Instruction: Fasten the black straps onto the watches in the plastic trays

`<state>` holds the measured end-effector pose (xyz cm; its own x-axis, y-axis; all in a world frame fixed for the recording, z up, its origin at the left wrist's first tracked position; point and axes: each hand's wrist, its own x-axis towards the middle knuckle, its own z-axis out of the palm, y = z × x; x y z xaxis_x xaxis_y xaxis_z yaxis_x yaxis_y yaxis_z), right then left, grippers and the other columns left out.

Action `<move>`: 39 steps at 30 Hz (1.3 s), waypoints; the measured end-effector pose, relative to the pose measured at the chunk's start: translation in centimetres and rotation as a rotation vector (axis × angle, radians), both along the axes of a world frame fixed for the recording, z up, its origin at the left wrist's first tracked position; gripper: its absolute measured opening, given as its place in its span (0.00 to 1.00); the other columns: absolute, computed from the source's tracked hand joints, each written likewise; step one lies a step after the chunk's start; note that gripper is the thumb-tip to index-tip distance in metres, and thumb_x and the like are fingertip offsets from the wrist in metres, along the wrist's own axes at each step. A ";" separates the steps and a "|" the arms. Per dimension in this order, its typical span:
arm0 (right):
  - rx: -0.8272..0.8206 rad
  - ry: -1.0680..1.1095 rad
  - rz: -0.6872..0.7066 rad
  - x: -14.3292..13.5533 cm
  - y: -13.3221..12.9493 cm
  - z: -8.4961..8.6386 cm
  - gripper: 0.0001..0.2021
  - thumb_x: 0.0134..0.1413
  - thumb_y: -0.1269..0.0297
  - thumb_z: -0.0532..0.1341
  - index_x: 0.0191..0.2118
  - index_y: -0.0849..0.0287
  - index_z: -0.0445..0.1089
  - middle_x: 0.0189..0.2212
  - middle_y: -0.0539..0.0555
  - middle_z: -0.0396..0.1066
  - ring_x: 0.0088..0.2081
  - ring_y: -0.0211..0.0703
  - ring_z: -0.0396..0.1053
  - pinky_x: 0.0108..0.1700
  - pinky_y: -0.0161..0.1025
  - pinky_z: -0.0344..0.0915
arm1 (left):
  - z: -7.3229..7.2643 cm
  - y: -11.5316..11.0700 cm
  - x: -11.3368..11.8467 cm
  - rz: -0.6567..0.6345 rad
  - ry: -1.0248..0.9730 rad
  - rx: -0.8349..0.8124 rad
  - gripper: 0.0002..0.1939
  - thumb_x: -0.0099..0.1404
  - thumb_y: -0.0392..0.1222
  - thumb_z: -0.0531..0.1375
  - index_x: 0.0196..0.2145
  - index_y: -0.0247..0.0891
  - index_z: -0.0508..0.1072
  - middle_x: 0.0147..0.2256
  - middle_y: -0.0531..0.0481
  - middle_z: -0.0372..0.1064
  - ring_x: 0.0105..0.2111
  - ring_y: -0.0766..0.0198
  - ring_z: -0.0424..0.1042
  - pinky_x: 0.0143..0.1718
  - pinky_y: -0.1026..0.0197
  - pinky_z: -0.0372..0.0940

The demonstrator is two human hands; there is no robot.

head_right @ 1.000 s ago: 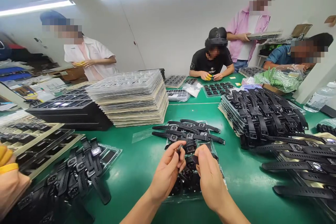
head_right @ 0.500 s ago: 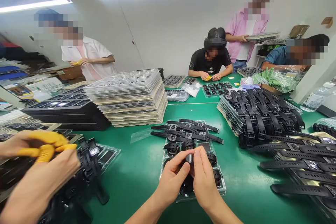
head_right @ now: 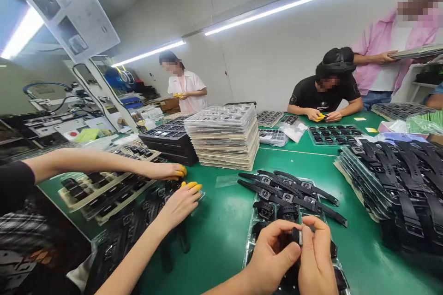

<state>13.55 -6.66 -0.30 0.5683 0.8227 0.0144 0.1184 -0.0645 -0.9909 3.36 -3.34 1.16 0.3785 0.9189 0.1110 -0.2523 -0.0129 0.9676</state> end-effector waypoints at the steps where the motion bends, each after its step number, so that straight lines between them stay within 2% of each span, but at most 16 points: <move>1: 0.004 -0.010 -0.005 -0.1 0.0 0.0 0.24 0.66 0.37 0.49 0.51 0.51 0.64 0.45 0.54 0.69 0.48 0.56 0.69 0.50 0.48 0.65 | 0.0 0.0 0.1 0.002 -0.005 -0.007 0.32 0.52 0.63 0.72 0.44 0.34 0.81 0.42 0.39 0.77 0.42 0.54 0.72 0.48 0.55 0.67; 5: 0.074 0.041 0.047 -0.3 0.1 0.0 0.26 0.66 0.37 0.50 0.54 0.51 0.66 0.49 0.56 0.70 0.52 0.57 0.68 0.54 0.49 0.63 | 0.3 0.2 -0.1 -0.037 -0.025 -0.021 0.34 0.51 0.66 0.71 0.44 0.33 0.82 0.39 0.42 0.77 0.39 0.57 0.72 0.46 0.57 0.66; 8: 0.143 0.083 0.267 0.6 0.3 0.7 0.24 0.65 0.39 0.53 0.47 0.53 0.74 0.44 0.56 0.73 0.47 0.55 0.71 0.52 0.46 0.67 | 0.9 1.0 -0.7 -0.111 -0.027 -0.044 0.33 0.51 0.66 0.71 0.39 0.32 0.83 0.31 0.48 0.73 0.32 0.64 0.67 0.39 0.62 0.63; 10: 0.154 0.060 0.444 1.6 0.4 1.7 0.21 0.62 0.41 0.58 0.41 0.53 0.78 0.38 0.55 0.74 0.43 0.53 0.71 0.48 0.44 0.69 | 1.3 1.7 -1.3 -0.219 -0.042 -0.081 0.30 0.51 0.63 0.73 0.37 0.31 0.83 0.29 0.49 0.70 0.31 0.65 0.65 0.37 0.64 0.61; 12: 0.154 0.023 0.540 2.7 0.5 2.9 0.18 0.58 0.43 0.63 0.35 0.53 0.79 0.33 0.53 0.71 0.37 0.50 0.70 0.41 0.41 0.69 | 1.5 2.3 -1.7 -0.319 -0.046 -0.121 0.28 0.51 0.61 0.73 0.35 0.30 0.82 0.27 0.51 0.67 0.29 0.68 0.62 0.35 0.65 0.58; 14: 0.157 0.023 0.546 3.6 0.4 3.8 0.18 0.55 0.45 0.67 0.28 0.54 0.77 0.30 0.51 0.67 0.34 0.46 0.67 0.37 0.38 0.67 | 1.5 2.4 -1.8 -0.387 -0.039 -0.190 0.27 0.51 0.61 0.73 0.32 0.30 0.81 0.23 0.56 0.59 0.25 0.72 0.55 0.29 0.67 0.52; 16: 0.151 0.085 0.484 4.1 0.4 4.2 0.19 0.55 0.46 0.68 0.25 0.56 0.73 0.29 0.50 0.64 0.31 0.42 0.64 0.33 0.36 0.64 | 1.2 2.2 -1.5 -0.434 -0.022 -0.275 0.27 0.51 0.62 0.73 0.30 0.31 0.80 0.21 0.59 0.54 0.22 0.74 0.49 0.25 0.67 0.47; 19: 0.135 0.209 0.355 4.5 0.5 4.1 0.19 0.61 0.46 0.64 0.28 0.55 0.69 0.28 0.48 0.64 0.28 0.39 0.59 0.30 0.34 0.61 | 0.9 1.4 -0.9 -0.519 0.051 -0.333 0.27 0.47 0.61 0.75 0.29 0.31 0.80 0.22 0.56 0.60 0.23 0.73 0.54 0.26 0.67 0.50; 21: 0.122 0.222 0.338 4.8 0.5 4.1 0.18 0.63 0.46 0.62 0.30 0.55 0.68 0.27 0.47 0.65 0.27 0.38 0.58 0.30 0.34 0.60 | 0.8 1.0 -0.6 -0.543 0.057 -0.355 0.27 0.45 0.60 0.76 0.29 0.31 0.80 0.24 0.53 0.63 0.24 0.72 0.57 0.26 0.67 0.51; 25: 0.049 0.091 0.595 5.6 0.2 4.8 0.10 0.64 0.54 0.62 0.36 0.55 0.73 0.32 0.49 0.69 0.31 0.39 0.64 0.34 0.35 0.63 | 1.2 1.4 -1.0 -0.520 -0.071 -0.393 0.29 0.50 0.63 0.73 0.28 0.31 0.77 0.22 0.56 0.58 0.20 0.75 0.50 0.23 0.67 0.45; 27: 0.025 0.020 0.689 5.8 0.1 5.2 0.07 0.63 0.59 0.63 0.35 0.55 0.75 0.33 0.50 0.70 0.34 0.40 0.66 0.36 0.35 0.63 | 1.4 1.9 -1.3 -0.547 -0.093 -0.376 0.28 0.52 0.63 0.72 0.26 0.32 0.75 0.20 0.59 0.54 0.20 0.75 0.46 0.23 0.67 0.44; 30: 0.067 0.012 0.647 5.6 -0.1 5.4 0.09 0.62 0.60 0.64 0.31 0.56 0.73 0.30 0.48 0.68 0.32 0.39 0.65 0.35 0.34 0.62 | 1.5 2.1 -1.3 -0.558 -0.084 -0.372 0.25 0.54 0.61 0.72 0.28 0.32 0.76 0.20 0.60 0.52 0.20 0.75 0.45 0.23 0.66 0.43; 35: 0.059 0.120 0.414 4.2 0.0 4.2 0.17 0.68 0.50 0.58 0.31 0.55 0.65 0.24 0.46 0.65 0.25 0.36 0.62 0.27 0.32 0.62 | 0.8 1.5 -0.6 -0.521 -0.052 -0.412 0.26 0.54 0.61 0.72 0.30 0.30 0.78 0.22 0.57 0.57 0.21 0.74 0.49 0.23 0.66 0.43; 39: 0.084 0.146 0.264 3.5 0.3 3.4 0.18 0.68 0.45 0.56 0.34 0.53 0.62 0.23 0.45 0.65 0.20 0.35 0.59 0.20 0.30 0.59 | 0.2 1.1 -0.2 -0.560 -0.033 -0.456 0.27 0.53 0.62 0.72 0.31 0.30 0.79 0.21 0.57 0.57 0.21 0.74 0.49 0.23 0.66 0.42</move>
<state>17.07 -6.41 3.06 0.3359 0.9416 0.0224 -0.0234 0.0321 -0.9992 3.16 -2.22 1.40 0.8094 0.5454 -0.2176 -0.1321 0.5302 0.8375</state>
